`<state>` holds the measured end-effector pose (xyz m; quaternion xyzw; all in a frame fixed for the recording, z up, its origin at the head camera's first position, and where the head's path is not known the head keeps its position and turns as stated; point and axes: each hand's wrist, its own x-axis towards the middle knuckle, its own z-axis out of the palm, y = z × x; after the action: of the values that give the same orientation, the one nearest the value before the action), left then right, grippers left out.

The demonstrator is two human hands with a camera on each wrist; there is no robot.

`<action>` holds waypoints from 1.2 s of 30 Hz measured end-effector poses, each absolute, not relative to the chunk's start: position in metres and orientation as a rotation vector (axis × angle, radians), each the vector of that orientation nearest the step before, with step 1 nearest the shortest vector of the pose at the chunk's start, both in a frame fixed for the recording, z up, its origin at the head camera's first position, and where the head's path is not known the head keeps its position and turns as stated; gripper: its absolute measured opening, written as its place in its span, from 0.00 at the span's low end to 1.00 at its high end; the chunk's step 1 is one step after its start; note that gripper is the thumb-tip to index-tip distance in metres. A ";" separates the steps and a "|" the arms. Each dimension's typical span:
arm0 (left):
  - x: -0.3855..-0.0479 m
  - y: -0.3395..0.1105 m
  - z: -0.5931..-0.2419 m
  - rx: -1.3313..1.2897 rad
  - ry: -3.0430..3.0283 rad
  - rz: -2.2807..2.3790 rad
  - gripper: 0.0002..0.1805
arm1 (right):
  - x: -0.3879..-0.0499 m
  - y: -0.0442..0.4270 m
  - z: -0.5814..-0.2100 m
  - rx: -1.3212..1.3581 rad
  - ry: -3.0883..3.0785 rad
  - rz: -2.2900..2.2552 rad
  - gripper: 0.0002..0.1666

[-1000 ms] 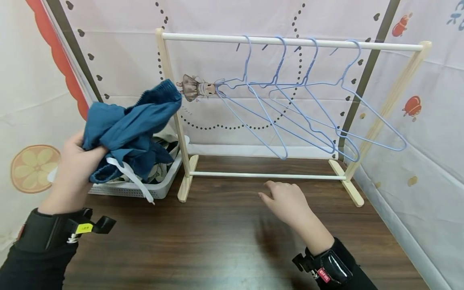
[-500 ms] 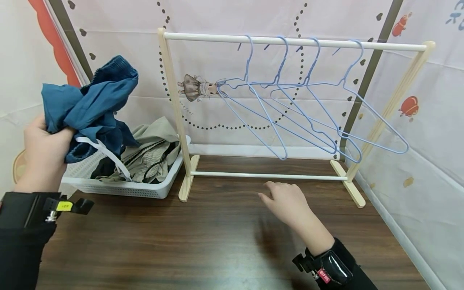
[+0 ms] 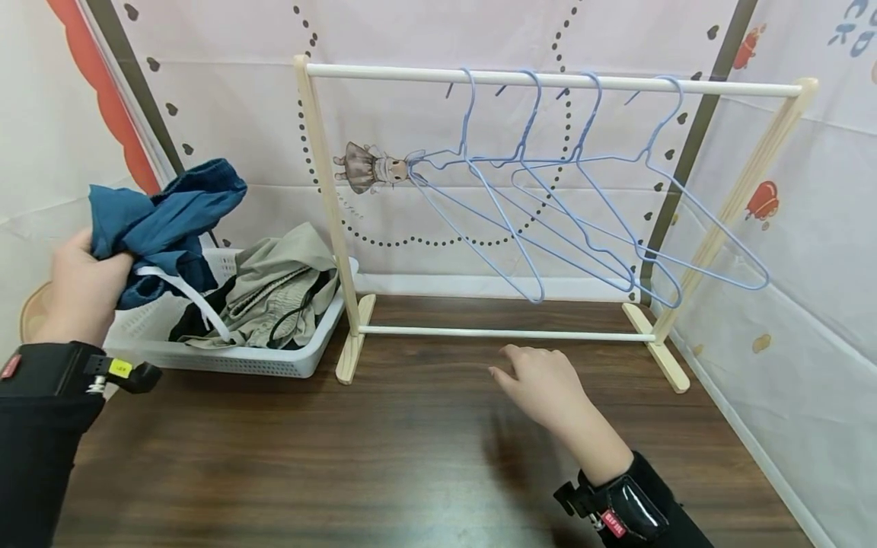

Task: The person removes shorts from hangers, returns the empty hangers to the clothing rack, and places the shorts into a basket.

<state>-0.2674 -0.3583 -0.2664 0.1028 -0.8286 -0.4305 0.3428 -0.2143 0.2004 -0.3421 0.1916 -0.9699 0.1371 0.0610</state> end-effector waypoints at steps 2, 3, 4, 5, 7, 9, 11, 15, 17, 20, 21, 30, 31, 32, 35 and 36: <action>-0.272 -0.366 -0.274 0.303 -2.201 -1.112 0.07 | -0.214 0.200 -0.342 0.584 -2.934 0.413 0.25; -0.274 -0.369 -0.278 0.318 -2.223 -1.113 0.07 | -0.214 0.200 -0.342 0.589 -2.933 0.410 0.26; -0.276 -0.372 -0.282 0.331 -2.246 -1.104 0.08 | -0.213 0.200 -0.342 0.592 -2.934 0.408 0.26; -0.278 -0.374 -0.286 0.339 -2.270 -1.102 0.08 | -0.213 0.200 -0.343 0.594 -2.934 0.407 0.26; -0.280 -0.377 -0.292 0.348 -2.312 -1.085 0.08 | -0.212 0.200 -0.343 0.602 -2.936 0.403 0.26; -0.281 -0.379 -0.298 0.339 -2.340 -1.088 0.07 | -0.212 0.200 -0.344 0.610 -2.938 0.404 0.26; -0.282 -0.381 -0.304 0.328 -2.357 -1.089 0.07 | -0.212 0.200 -0.344 0.611 -2.938 0.404 0.26; -0.283 -0.384 -0.315 0.297 -2.390 -1.063 0.07 | -0.212 0.199 -0.345 0.610 -2.938 0.406 0.26; -0.283 -0.385 -0.319 0.290 -2.419 -1.037 0.07 | -0.212 0.199 -0.345 0.609 -2.938 0.412 0.26; -0.285 -0.387 -0.324 0.289 -2.468 -1.006 0.09 | -0.212 0.199 -0.346 0.613 -2.933 0.419 0.25; -0.286 -0.388 -0.325 0.288 -2.486 -0.989 0.11 | -0.212 0.199 -0.346 0.611 -2.930 0.418 0.25; -0.295 -0.379 -0.330 0.334 -2.753 -0.974 0.47 | -0.215 0.195 -0.347 0.607 -2.926 0.415 0.24; -0.297 -0.376 -0.330 0.334 -2.770 -0.976 0.50 | -0.215 0.195 -0.347 0.609 -2.926 0.412 0.24; -0.298 -0.374 -0.331 0.331 -2.787 -0.974 0.52 | -0.215 0.194 -0.347 0.610 -2.926 0.410 0.24; -0.302 -0.367 -0.334 0.294 -2.861 -0.875 0.53 | -0.215 0.193 -0.347 0.615 -2.924 0.411 0.24; -0.303 -0.365 -0.335 0.274 -2.897 -0.835 0.52 | -0.215 0.192 -0.346 0.620 -2.922 0.412 0.24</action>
<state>-0.3033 -0.3652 -0.3353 0.0902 -0.9554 -0.2754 0.0570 -0.2153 0.1918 -0.3464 0.2052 -0.9671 0.1364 0.0628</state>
